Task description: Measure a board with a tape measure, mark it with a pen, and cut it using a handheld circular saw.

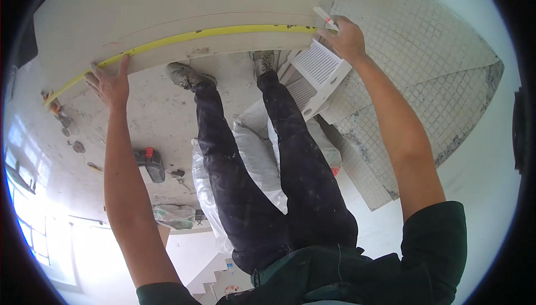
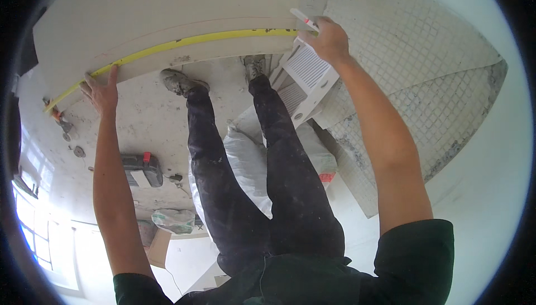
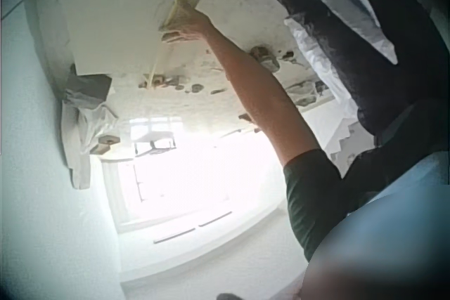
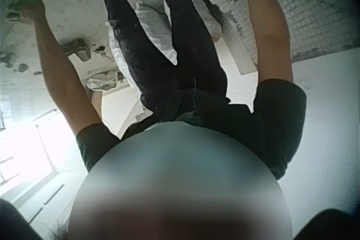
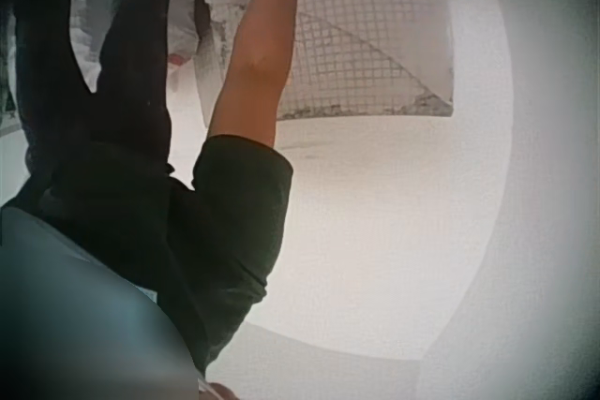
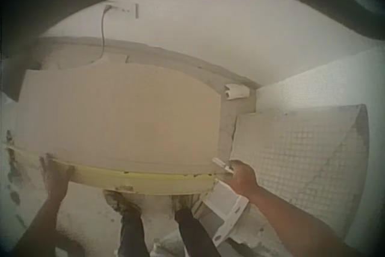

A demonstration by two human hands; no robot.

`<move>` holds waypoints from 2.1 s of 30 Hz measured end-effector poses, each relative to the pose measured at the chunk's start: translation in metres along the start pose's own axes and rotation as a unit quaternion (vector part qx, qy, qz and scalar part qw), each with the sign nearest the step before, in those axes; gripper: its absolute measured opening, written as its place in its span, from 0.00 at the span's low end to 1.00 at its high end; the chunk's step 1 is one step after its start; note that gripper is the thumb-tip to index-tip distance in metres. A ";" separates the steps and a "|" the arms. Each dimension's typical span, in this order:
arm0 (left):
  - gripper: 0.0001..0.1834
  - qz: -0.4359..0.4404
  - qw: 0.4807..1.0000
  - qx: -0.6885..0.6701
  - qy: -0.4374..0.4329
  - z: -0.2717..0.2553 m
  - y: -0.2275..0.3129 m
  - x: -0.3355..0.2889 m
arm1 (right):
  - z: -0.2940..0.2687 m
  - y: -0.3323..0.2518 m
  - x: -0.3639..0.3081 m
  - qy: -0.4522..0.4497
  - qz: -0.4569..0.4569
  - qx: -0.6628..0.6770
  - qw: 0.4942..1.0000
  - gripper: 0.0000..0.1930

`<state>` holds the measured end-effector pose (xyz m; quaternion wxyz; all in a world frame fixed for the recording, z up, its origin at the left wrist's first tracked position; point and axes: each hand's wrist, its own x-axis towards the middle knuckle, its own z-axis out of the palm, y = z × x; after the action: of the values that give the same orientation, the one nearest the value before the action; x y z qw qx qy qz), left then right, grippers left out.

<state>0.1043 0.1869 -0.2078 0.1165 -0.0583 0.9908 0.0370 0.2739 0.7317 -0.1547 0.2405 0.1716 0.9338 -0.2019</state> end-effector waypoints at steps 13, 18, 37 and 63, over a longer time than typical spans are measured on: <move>0.69 0.004 0.998 -0.055 0.041 0.013 0.005 0.016 | 0.091 -0.138 -0.035 0.129 -0.001 0.112 0.985 0.30; 0.70 -0.013 0.997 -0.054 0.045 0.017 0.010 0.018 | 0.091 -0.137 -0.027 0.118 0.025 0.106 0.987 0.33; 0.72 -0.033 0.990 -0.122 0.063 0.009 0.024 0.008 | 0.094 -0.128 -0.021 0.160 -0.072 0.160 0.971 0.29; 0.66 -0.049 0.986 -0.152 0.046 -0.005 0.038 0.007 | 0.099 -0.122 -0.021 0.114 -0.009 0.126 0.985 0.30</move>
<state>0.0919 0.2234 -0.2026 0.0619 -0.1257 0.9739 0.1785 0.2774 0.5764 -0.1873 0.1067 0.2140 0.9238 -0.2990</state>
